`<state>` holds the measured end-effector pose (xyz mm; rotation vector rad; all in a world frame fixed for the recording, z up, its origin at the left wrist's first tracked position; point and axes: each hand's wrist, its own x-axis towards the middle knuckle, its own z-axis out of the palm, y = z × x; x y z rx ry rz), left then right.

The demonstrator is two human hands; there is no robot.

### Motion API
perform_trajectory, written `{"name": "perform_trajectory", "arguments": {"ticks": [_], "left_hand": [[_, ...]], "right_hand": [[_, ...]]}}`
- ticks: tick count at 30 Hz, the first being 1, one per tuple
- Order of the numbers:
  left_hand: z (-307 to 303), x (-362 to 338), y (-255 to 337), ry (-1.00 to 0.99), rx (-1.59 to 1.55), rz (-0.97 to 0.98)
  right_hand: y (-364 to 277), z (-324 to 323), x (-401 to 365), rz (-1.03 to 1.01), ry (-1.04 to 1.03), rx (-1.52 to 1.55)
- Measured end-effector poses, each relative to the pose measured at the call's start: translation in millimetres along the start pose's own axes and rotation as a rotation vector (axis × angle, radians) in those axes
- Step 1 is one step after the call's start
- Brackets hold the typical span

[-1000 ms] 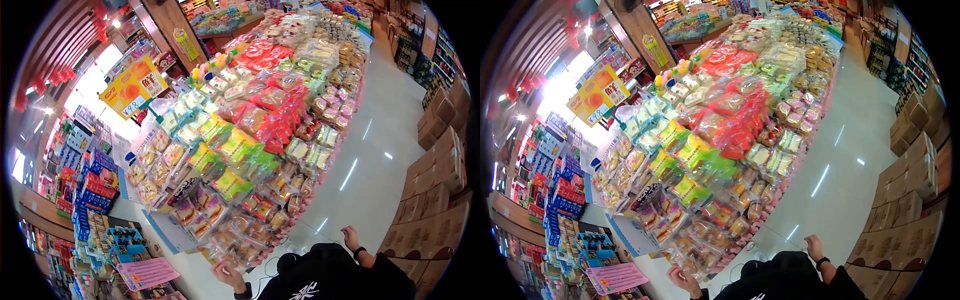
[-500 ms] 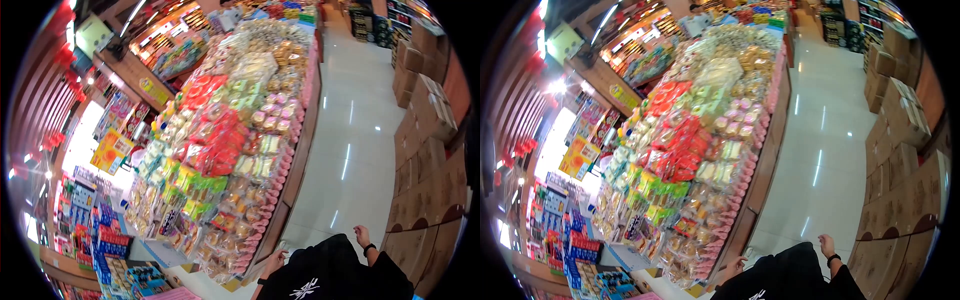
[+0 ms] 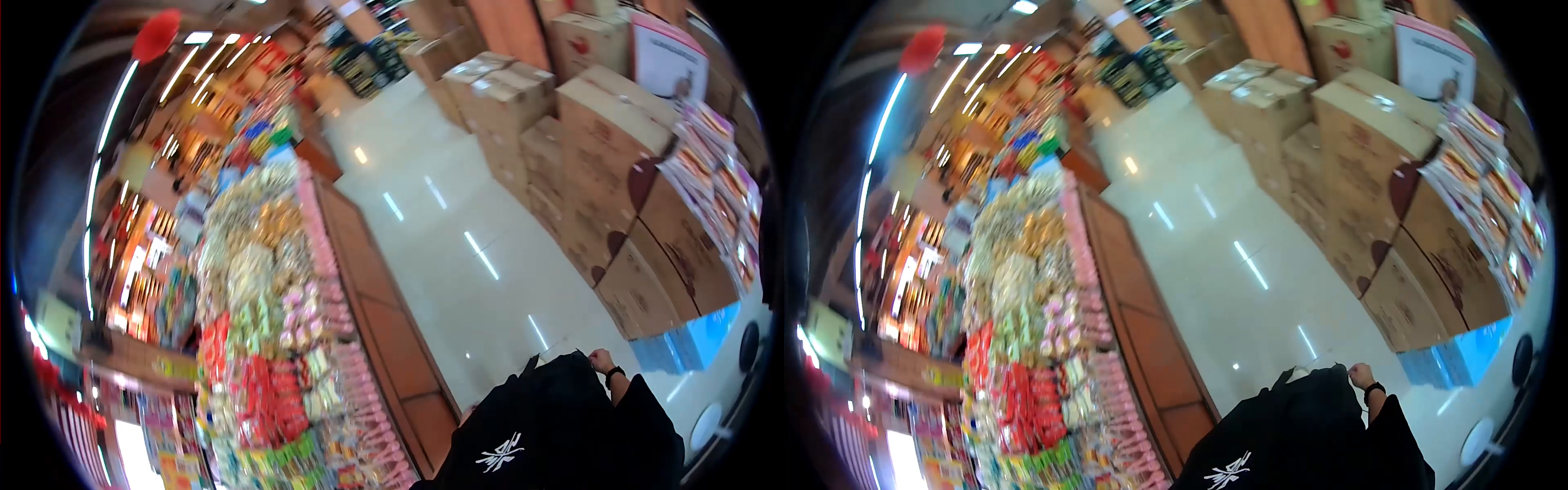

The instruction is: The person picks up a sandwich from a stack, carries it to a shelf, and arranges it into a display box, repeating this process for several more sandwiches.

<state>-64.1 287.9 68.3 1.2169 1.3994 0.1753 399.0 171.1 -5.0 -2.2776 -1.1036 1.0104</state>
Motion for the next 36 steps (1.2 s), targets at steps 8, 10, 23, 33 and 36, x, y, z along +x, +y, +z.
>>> {"name": "perform_trajectory", "arguments": {"ticks": [8, 10, 23, 33, 36], "left_hand": [[-3.4, 98.6, 47.0, -0.21, 0.148, -0.002], [0.4, 107.9, 66.9, -0.249, 0.323, 0.138], [105.9, 188.1, 248.6, -0.379, 0.451, 0.482], [257.2, 111.9, 646.8, -0.324, 0.249, 1.176], [284.3, 66.6, 724.6, -0.538, 0.148, 1.423]], "right_hand": [[60.8, 17.9, -70.9, 0.425, 0.08, 0.212], [69.1, 32.3, -75.8, 0.506, 0.07, 0.276], [-23.5, -80.1, -45.9, 0.221, 0.575, 0.507], [-213.7, -369.1, -40.8, -0.33, 0.298, 0.464], [-270.7, -448.4, -59.6, -0.482, 0.516, 0.397]]}}
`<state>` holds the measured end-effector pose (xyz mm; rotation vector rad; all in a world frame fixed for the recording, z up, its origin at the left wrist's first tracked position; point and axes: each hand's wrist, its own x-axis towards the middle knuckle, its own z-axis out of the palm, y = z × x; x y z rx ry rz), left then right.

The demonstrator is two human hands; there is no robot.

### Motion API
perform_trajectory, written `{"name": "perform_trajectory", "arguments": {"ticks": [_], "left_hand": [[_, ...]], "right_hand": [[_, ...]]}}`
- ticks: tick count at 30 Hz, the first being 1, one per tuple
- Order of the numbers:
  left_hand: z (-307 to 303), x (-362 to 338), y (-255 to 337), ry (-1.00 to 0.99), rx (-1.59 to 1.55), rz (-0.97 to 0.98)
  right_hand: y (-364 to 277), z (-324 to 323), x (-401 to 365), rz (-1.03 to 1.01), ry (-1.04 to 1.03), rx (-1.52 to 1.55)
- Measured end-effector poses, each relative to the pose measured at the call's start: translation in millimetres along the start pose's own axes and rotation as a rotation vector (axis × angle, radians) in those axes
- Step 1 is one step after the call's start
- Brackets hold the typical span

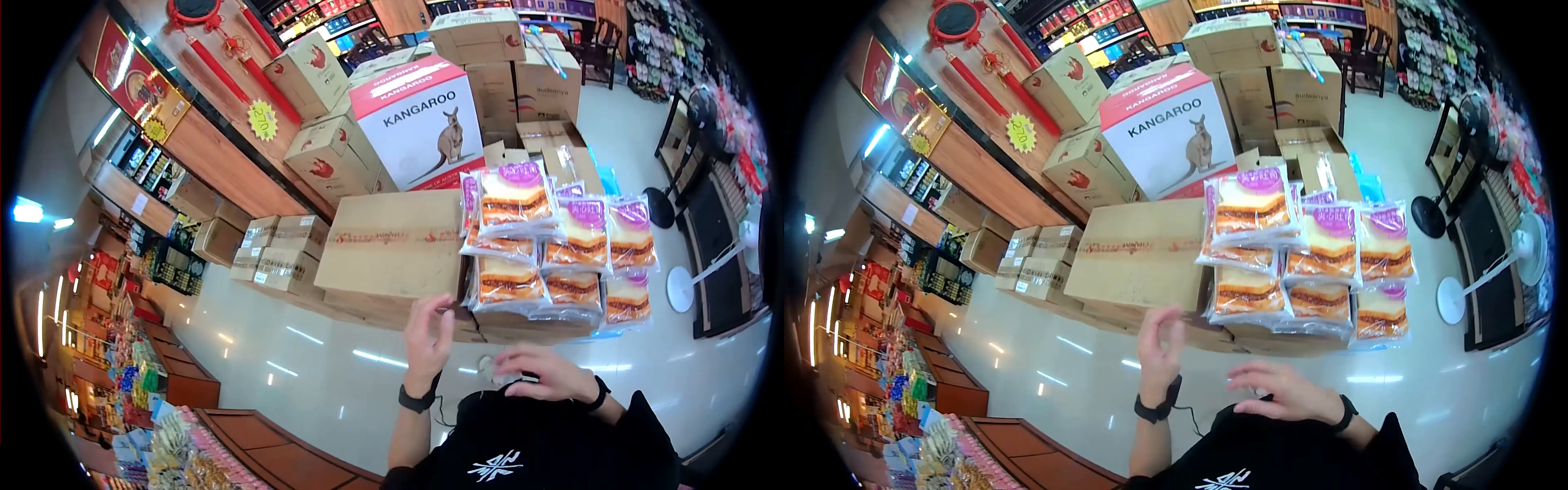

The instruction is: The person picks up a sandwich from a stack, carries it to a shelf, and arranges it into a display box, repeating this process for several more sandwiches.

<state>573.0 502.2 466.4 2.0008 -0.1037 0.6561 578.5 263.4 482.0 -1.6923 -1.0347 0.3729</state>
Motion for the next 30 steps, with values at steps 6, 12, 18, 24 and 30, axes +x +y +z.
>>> {"name": "perform_trajectory", "arguments": {"ticks": [6, 12, 18, 24, 30], "left_hand": [[60.7, 92.0, 0.3, -0.102, -0.141, 0.099], [82.5, 107.6, -1.9, -0.13, -0.115, -0.016], [80.1, 111.2, 6.9, -0.1, 0.067, 0.056], [71.8, 100.5, 24.0, -0.025, -0.065, -0.049], [59.3, 73.6, 36.0, 0.145, -0.266, -0.16]], "right_hand": [[-11.9, -44.8, 64.9, -0.1, 0.819, -0.488], [16.5, -61.9, 89.4, 0.198, 0.85, -0.496], [15.2, -59.1, 82.6, 0.233, 0.738, -0.505], [7.6, -48.0, 77.1, 0.205, 0.75, -0.433], [10.9, -32.0, 57.3, -0.036, 0.673, 0.044]]}}
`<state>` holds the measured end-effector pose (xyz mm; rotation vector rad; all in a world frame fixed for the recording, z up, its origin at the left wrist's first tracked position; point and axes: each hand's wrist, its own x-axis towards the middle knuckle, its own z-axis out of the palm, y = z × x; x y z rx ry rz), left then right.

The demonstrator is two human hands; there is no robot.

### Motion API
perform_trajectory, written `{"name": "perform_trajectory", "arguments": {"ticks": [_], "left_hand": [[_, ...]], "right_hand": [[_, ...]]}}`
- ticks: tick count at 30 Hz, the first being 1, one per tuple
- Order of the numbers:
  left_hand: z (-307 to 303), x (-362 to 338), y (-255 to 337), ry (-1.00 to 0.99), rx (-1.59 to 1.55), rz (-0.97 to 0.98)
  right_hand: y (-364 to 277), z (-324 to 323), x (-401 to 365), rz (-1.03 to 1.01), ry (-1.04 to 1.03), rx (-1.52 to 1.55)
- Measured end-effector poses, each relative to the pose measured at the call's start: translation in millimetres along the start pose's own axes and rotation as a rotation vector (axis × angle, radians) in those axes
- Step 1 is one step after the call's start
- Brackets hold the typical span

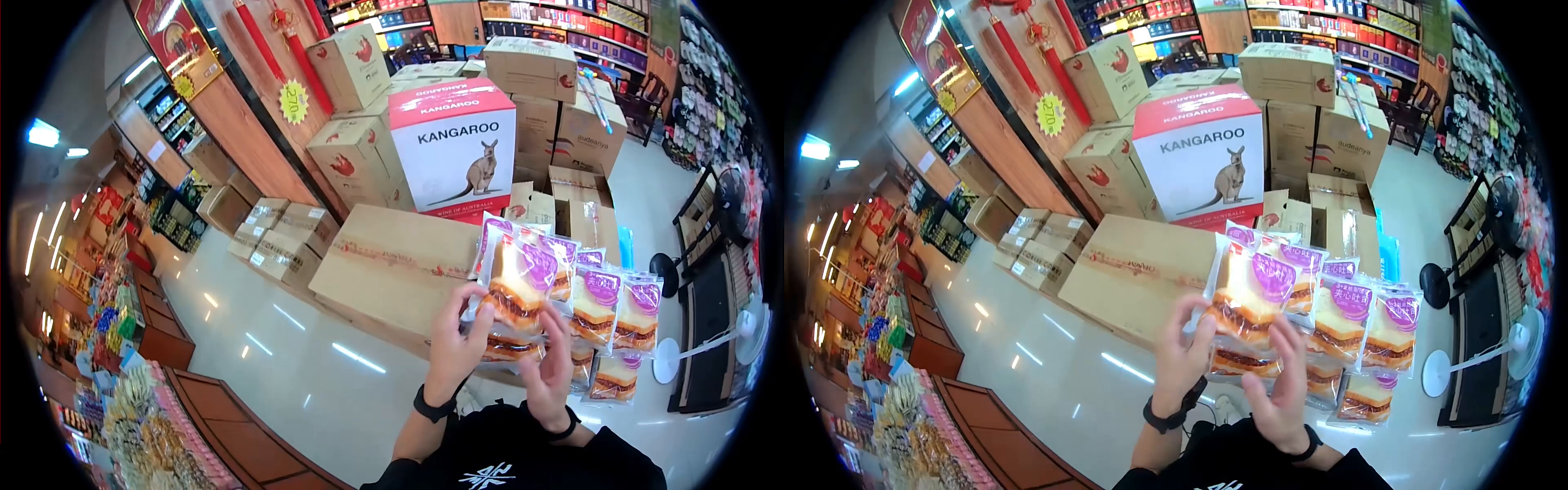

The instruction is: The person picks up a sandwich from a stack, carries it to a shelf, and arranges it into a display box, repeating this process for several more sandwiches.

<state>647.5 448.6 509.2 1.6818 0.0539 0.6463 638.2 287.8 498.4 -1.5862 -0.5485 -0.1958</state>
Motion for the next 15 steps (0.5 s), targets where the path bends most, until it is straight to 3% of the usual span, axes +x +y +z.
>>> {"name": "perform_trajectory", "arguments": {"ticks": [2, 4, 6, 11, 15], "left_hand": [[-1.5, -17.7, 12.0, 0.027, -0.143, -0.167], [-1.0, -33.9, 18.0, 0.032, -0.076, -0.17], [4.6, -47.0, 20.4, 0.138, -0.254, -0.063], [21.7, -76.3, 37.3, 0.252, -0.113, -0.108], [52.6, -109.3, 45.3, 0.278, -0.026, -0.033]], "right_hand": [[3.1, 10.9, -11.9, -0.091, 0.01, 0.326], [7.8, 11.1, -22.1, -0.109, -0.028, 0.358], [12.8, 8.6, -32.0, -0.119, -0.038, 0.392], [15.7, -5.9, -43.1, -0.125, -0.111, 0.454], [32.2, -15.3, -56.8, -0.221, -0.064, 0.507]]}}
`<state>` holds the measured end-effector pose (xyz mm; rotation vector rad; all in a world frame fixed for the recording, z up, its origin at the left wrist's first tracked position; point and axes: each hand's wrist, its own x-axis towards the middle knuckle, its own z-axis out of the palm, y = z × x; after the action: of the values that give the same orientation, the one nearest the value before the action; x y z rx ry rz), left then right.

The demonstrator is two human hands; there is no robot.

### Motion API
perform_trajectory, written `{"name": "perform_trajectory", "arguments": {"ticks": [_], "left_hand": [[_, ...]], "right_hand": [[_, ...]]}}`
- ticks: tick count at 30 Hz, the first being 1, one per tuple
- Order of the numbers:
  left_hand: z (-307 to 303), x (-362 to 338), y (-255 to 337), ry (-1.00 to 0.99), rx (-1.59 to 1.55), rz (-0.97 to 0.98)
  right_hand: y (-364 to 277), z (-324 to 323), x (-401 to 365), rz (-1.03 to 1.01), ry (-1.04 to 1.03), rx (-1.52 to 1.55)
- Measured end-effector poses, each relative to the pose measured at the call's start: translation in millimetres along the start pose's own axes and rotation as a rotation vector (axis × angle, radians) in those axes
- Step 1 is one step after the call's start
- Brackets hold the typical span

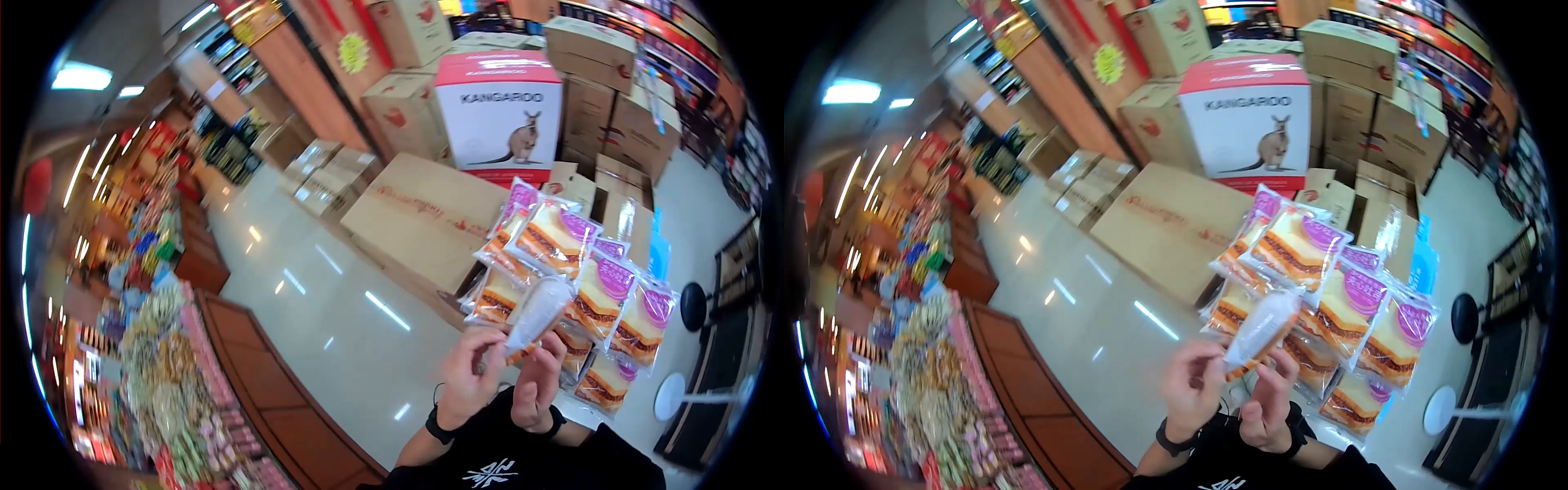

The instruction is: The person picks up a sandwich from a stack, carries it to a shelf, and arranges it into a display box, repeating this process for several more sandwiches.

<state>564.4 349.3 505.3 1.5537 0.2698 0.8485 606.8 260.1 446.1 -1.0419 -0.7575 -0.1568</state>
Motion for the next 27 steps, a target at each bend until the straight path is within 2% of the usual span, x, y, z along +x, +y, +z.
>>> {"name": "perform_trajectory", "arguments": {"ticks": [2, 5, 7, 9, 10, 11, 13, 14, 17, 18, 19, 20, 21, 22, 24, 25, 27], "left_hand": [[4.8, -23.4, 2.6, 0.019, 0.026, 0.041], [11.4, -53.5, 15.4, -0.082, 0.205, 0.24], [16.4, -78.8, 19.3, 0.004, 0.219, 0.21], [14.9, -102.8, 19.9, -0.001, -0.005, 0.143], [14.3, -118.3, 17.4, 0.031, -0.196, -0.004], [14.1, -129.3, 20.0, 0.058, -0.169, 0.001], [15.9, -137.2, 32.1, 0.226, -0.289, -0.226], [13.5, -145.3, 27.6, 0.315, -0.243, -0.363], [5.7, -152.7, 31.9, 0.28, -0.029, -0.381], [2.7, -158.4, 25.9, 0.276, -0.104, -0.387], [0.2, -165.1, 14.1, 0.284, -0.087, -0.374], [-0.8, -172.2, -2.3, 0.334, -0.255, -0.458], [-2.0, -179.2, -17.2, 0.381, -0.432, -0.534], [-4.2, -188.2, -28.3, 0.381, -0.565, -0.542], [1.9, -211.6, -43.2, 0.445, -0.556, -0.539], [1.9, -224.4, -53.0, 0.499, -0.539, -0.557], [8.6, -260.5, -72.5, 0.542, -0.438, -0.505]], "right_hand": [[-8.6, -2.1, -3.5, -0.058, 0.016, -0.006], [-21.3, -17.1, -29.5, -0.057, -0.036, 0.02], [-26.4, -23.7, -42.0, -0.054, -0.04, 0.033], [-33.4, -37.3, -48.8, -0.07, -0.2, 0.091], [-33.1, -45.6, -55.5, -0.08, -0.253, 0.085], [-36.0, -52.7, -53.5, -0.098, -0.328, 0.078], [-39.7, -66.2, -53.9, -0.161, -0.57, 0.043], [-46.0, -68.2, -52.1, -0.163, -0.67, 0.012], [-50.5, -63.4, -64.3, -0.06, -0.718, 0.059], [-52.0, -61.6, -64.4, -0.074, -0.713, 0.081], [-55.0, -62.6, -63.7, 0.012, -0.781, 0.063], [-57.2, -65.3, -63.7, 0.099, -0.853, 0.037], [-56.8, -67.7, -66.7, 0.083, -0.862, 0.046], [-55.2, -71.8, -72.7, 0.132, -0.924, -0.001], [-50.2, -84.5, -82.3, 0.175, -1.088, -0.041], [-50.0, -88.3, -87.7, 0.147, -1.096, -0.023], [-58.0, -98.4, -99.2, 0.413, -1.086, 0.073]]}}
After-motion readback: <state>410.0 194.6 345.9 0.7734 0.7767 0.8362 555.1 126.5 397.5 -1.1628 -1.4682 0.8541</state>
